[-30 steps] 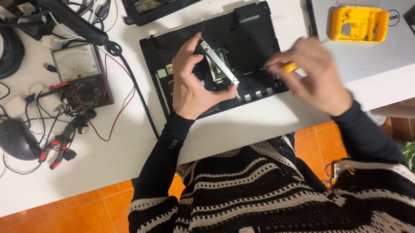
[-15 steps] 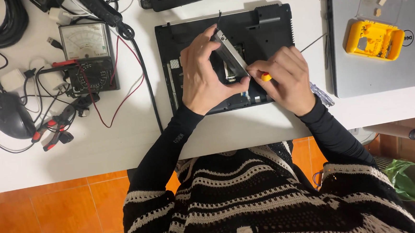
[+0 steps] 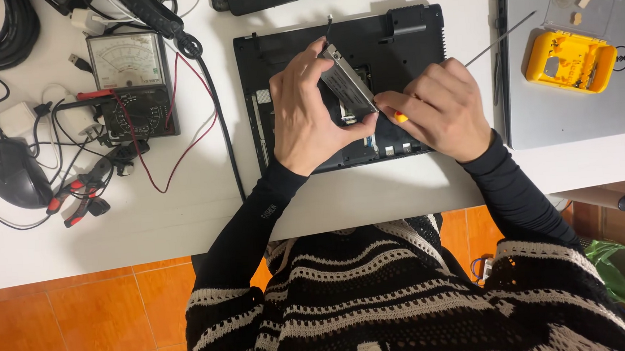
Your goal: The person replaces the hard drive in an opened laptop. They use a screwdriver to unscrew the mounting screws from the drive caddy, lift the old drive out of the bay, seat a new drive into the bay, and drive the screws back in to secure it.
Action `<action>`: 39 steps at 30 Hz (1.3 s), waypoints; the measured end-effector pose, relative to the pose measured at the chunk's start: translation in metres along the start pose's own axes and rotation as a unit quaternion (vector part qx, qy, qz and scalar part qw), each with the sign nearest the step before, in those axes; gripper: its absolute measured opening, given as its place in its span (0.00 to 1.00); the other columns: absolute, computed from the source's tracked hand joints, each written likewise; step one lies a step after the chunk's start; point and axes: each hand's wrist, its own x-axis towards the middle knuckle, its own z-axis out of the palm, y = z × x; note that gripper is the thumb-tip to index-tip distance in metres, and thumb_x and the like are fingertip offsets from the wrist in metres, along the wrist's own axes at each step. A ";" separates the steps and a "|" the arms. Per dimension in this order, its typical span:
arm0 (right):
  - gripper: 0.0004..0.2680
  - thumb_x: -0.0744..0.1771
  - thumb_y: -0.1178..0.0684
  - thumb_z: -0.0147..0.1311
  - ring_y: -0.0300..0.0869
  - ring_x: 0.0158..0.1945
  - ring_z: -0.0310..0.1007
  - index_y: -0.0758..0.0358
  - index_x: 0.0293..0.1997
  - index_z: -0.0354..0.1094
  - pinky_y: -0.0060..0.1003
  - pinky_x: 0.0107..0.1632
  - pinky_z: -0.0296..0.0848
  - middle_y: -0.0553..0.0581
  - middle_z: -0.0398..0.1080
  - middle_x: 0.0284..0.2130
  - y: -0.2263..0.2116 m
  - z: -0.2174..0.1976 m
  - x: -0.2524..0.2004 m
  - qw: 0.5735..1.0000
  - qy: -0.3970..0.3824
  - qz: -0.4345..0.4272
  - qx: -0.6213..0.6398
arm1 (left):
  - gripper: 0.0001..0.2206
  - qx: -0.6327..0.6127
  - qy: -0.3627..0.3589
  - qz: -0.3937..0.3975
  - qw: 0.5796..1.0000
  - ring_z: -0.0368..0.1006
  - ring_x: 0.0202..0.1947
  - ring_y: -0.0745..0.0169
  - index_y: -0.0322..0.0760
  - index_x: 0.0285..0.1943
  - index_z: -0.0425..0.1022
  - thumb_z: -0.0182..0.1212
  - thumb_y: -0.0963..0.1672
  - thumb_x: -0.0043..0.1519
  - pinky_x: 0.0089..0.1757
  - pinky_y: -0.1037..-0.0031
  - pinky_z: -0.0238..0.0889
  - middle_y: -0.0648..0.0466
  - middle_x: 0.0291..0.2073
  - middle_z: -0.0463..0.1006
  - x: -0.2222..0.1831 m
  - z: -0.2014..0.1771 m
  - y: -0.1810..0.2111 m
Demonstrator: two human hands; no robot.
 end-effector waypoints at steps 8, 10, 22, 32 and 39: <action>0.10 0.65 0.53 0.67 0.39 0.37 0.63 0.52 0.51 0.79 0.35 0.41 0.58 0.47 0.61 0.30 0.001 -0.010 0.003 0.992 -0.023 -0.082 -0.097 | 0.46 0.013 -0.011 -0.023 1.000 0.61 0.70 0.47 0.40 0.68 0.51 0.84 0.54 0.51 0.60 0.53 0.52 0.46 0.71 0.59 -0.001 0.001 0.000; 0.10 0.65 0.53 0.67 0.39 0.37 0.63 0.53 0.51 0.79 0.35 0.41 0.58 0.47 0.61 0.31 0.001 -0.011 0.006 0.992 -0.026 -0.085 -0.093 | 0.46 0.020 -0.008 -0.017 1.000 0.61 0.69 0.47 0.39 0.68 0.50 0.84 0.54 0.51 0.60 0.53 0.52 0.46 0.71 0.58 -0.001 0.001 0.000; 0.09 0.65 0.53 0.69 0.41 0.38 0.65 0.57 0.49 0.77 0.36 0.42 0.60 0.49 0.63 0.33 0.005 -0.011 0.010 0.993 -0.034 -0.087 -0.079 | 0.45 0.026 -0.006 -0.020 0.999 0.61 0.69 0.47 0.40 0.67 0.51 0.84 0.53 0.50 0.61 0.54 0.51 0.46 0.71 0.59 0.002 -0.003 0.004; 0.09 0.66 0.53 0.69 0.40 0.37 0.66 0.55 0.49 0.79 0.37 0.43 0.59 0.47 0.64 0.31 0.006 -0.012 0.010 0.996 -0.047 -0.049 -0.054 | 0.47 0.013 -0.005 -0.037 0.999 0.64 0.67 0.51 0.38 0.69 0.50 0.84 0.53 0.50 0.60 0.54 0.53 0.47 0.70 0.61 0.003 -0.005 0.006; 0.07 0.66 0.54 0.69 0.41 0.36 0.66 0.56 0.48 0.79 0.38 0.43 0.59 0.48 0.65 0.30 0.007 -0.006 0.006 0.999 -0.032 -0.010 0.022 | 0.48 0.002 0.002 -0.034 0.999 0.66 0.65 0.53 0.38 0.69 0.50 0.85 0.53 0.50 0.59 0.55 0.53 0.46 0.70 0.61 0.003 -0.005 0.005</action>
